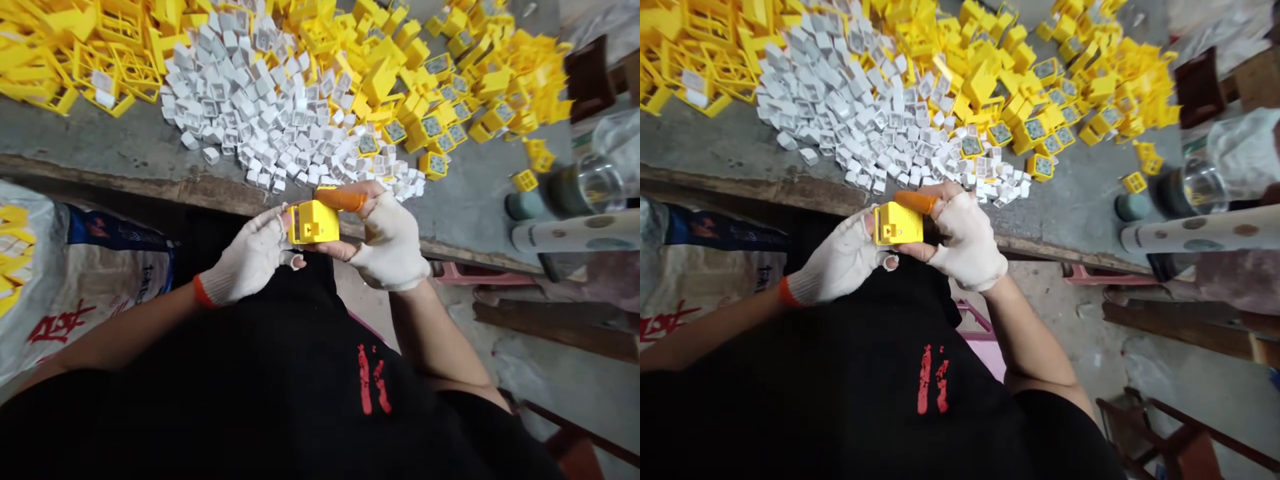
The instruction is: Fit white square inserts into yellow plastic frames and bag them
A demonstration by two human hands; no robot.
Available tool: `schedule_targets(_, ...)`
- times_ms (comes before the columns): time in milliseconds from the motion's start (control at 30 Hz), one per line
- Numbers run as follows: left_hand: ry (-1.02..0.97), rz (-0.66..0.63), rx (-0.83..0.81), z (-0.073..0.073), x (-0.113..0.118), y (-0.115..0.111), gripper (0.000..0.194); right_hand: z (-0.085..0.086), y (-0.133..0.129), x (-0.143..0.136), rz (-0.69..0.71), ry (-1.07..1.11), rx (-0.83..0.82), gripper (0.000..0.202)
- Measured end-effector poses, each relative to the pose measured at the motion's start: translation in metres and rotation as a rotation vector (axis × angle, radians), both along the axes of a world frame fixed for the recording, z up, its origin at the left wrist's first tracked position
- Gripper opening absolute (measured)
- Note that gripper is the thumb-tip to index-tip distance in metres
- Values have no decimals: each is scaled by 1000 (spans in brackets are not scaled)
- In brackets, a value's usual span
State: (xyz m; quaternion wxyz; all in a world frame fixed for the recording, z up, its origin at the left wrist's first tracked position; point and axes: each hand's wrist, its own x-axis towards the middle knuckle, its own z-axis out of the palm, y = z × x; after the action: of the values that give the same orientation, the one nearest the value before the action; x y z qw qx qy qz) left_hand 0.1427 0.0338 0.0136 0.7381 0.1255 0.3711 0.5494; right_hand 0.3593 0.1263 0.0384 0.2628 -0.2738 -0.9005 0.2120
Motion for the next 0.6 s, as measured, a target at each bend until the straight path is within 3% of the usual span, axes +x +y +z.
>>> schedule_targets(267,-5,16,7,2,0,-4,21,-6,2,5,-1,-24,-25,58)
schedule_targets(433,85,2,49,0,1,-7,27,-9,-2,8,47,9,91,57)
schedule_targets(533,212,3,120,-1,-3,-9,40,-16,-11,3,36,31,185,52)
schedule_targets(600,422,16,189,-1,-7,-10,49,-21,-19,-4,-22,38,218,42)
